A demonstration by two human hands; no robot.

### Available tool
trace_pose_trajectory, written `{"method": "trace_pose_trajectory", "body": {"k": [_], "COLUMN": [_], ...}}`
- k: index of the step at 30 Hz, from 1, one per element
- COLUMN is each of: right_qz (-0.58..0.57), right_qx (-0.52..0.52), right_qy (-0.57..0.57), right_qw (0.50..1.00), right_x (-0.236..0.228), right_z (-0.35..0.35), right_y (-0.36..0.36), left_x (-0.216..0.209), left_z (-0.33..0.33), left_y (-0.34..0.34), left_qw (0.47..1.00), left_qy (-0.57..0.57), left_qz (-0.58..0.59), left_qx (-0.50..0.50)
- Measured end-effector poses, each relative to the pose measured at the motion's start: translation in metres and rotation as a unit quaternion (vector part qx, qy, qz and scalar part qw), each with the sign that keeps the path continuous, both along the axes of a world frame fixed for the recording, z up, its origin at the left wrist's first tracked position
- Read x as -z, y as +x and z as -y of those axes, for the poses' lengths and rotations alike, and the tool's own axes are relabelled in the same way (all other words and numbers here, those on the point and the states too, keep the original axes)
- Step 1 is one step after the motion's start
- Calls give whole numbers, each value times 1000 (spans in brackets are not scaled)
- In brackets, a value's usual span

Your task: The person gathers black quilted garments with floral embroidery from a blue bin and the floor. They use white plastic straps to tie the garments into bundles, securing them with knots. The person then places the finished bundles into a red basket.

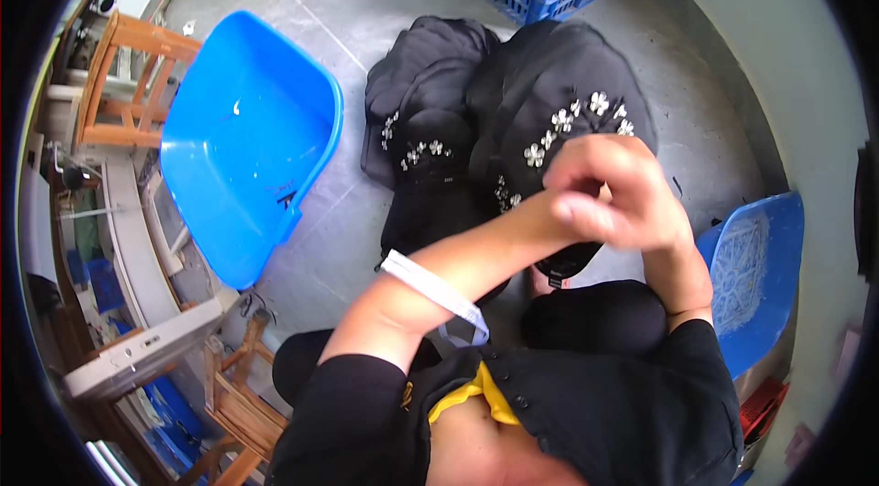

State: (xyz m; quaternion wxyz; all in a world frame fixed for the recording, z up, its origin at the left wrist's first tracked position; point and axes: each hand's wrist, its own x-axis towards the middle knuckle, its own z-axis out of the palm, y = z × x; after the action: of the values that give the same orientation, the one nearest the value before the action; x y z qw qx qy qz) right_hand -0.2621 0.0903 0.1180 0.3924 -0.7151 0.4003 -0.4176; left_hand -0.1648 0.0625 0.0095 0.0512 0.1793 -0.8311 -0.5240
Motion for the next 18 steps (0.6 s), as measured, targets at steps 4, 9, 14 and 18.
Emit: {"method": "trace_pose_trajectory", "body": {"k": [4,9,14,18], "right_qz": [217,179,48,95], "right_qx": [53,20,-95,-41], "right_qy": [135,111,78,284], "right_qw": [965,977,991,953], "right_x": [59,81,72,72], "right_z": [-6,10,16,4], "right_y": [-34,-12,-8,-9], "left_x": [-58,-47,-75,-47], "left_z": [11,4,34,46], "left_y": [2,66,91,102], "left_qw": [986,982,961,896], "left_qy": [-18,-188,46,210], "left_qz": [132,-30,-210,-251], "left_qx": [104,-15,-176,-298]}}
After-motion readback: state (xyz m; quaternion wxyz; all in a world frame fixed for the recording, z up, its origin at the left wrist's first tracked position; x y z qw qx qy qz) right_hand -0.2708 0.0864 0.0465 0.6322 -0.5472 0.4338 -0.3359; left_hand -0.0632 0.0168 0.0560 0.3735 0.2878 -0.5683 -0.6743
